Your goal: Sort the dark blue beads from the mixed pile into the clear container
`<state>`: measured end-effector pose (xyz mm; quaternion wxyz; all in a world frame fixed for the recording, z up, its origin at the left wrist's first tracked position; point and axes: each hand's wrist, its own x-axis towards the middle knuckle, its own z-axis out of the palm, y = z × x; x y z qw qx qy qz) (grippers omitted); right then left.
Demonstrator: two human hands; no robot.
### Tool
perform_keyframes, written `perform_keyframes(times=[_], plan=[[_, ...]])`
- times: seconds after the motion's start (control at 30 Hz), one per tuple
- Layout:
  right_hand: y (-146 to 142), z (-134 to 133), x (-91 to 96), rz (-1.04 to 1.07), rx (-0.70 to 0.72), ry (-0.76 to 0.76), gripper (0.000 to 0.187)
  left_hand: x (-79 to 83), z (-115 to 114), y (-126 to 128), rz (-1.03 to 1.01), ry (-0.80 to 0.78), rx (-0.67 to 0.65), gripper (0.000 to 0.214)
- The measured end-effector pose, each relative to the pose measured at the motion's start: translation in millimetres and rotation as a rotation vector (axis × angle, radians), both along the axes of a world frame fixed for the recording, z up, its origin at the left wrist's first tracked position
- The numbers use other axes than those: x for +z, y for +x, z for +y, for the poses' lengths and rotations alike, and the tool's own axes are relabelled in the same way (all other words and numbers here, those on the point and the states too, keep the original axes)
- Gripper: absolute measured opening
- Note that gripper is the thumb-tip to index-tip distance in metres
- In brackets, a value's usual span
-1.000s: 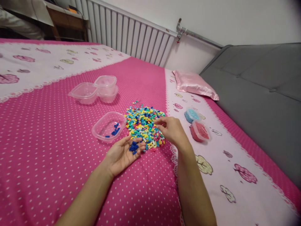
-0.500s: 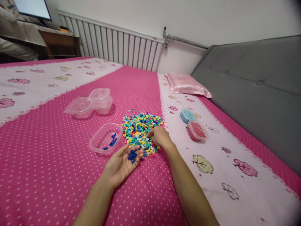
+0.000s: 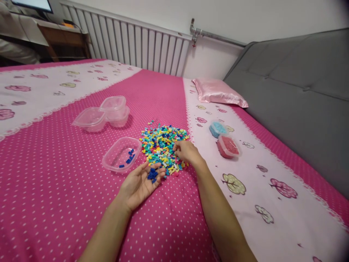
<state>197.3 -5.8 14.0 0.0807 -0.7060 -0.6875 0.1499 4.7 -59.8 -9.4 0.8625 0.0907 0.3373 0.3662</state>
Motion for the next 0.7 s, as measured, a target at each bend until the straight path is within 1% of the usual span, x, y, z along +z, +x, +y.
perform_keyframes(times=[0.23, 0.33, 0.4, 0.57, 0.7], plan=[[12, 0, 2.2, 0.128, 0.030, 0.127, 0.013, -0.3, 0, 1, -0.002, 0.008, -0.005, 0.029], [11, -4, 7.8, 0.165, 0.070, 0.158, 0.012, -0.3, 1, 1, 0.006, 0.007, -0.008, 0.030], [7, -9, 13.8, 0.209, 0.129, 0.155, 0.012, -1.1, 1, 1, 0.004, 0.013, -0.013, 0.031], [-11, -26, 29.8, 0.325, 0.351, 0.131, 0.011, -5.0, 0, 1, -0.034, 0.027, -0.027, 0.030], [-22, -39, 39.9, 0.359, 0.432, 0.147, 0.012, -5.7, -1, 1, -0.049, 0.039, -0.027, 0.031]])
